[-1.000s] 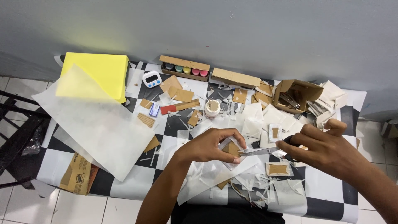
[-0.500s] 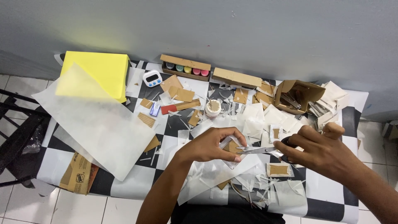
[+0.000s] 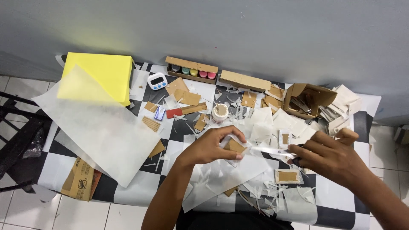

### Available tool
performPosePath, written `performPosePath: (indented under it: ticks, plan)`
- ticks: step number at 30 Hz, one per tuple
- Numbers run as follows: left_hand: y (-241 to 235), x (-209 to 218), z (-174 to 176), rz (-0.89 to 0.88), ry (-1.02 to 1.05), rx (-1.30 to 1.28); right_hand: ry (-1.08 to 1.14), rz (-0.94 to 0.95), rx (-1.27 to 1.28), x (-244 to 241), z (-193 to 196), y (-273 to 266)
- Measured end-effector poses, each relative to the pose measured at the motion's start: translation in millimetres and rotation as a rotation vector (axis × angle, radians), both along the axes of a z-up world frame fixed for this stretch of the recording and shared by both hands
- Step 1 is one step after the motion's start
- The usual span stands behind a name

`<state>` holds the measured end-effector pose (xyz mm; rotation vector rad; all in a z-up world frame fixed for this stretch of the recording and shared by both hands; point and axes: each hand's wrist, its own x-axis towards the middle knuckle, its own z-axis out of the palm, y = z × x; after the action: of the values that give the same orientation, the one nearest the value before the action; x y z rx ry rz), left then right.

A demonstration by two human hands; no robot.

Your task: The person is finishing the edges of cardboard mounts by cutting thin strips of paper and carefully applying them to the edges.

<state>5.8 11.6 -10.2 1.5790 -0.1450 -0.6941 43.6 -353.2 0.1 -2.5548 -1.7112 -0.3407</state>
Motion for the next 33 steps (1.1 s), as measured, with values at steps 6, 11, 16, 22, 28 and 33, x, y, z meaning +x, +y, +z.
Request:
performPosePath:
  ticks: [6, 11, 16, 22, 28, 33]
  plan:
    - [11.9, -5.4, -7.5, 0.136, -0.042, 0.023, 0.204, -0.514, 0.03, -32.5, -77.0, -9.5]
    - [-2.4, -14.4, -4.4, 0.184, -0.018, 0.223, 0.434, -0.715, 0.035, -68.9, -132.3, 23.3]
    - [-21.6, -26.5, -19.2, 0.272, -0.147, 0.189, 0.525, -0.852, 0.071, -90.5, -181.2, 33.0]
    - [-41.7, -35.9, -40.6, 0.356, -0.192, 0.075, 1.056, -0.959, -0.056, -77.8, -143.6, 48.3]
    - [-52.2, -40.7, -43.4, 0.363, -0.381, -0.018, 0.849, -0.842, 0.337, -75.6, -89.1, 80.8]
    - [-60.5, -44.0, -42.6, 0.343, -0.348, 0.111, 0.979, -0.911, 0.848, -75.1, -55.1, 115.8]
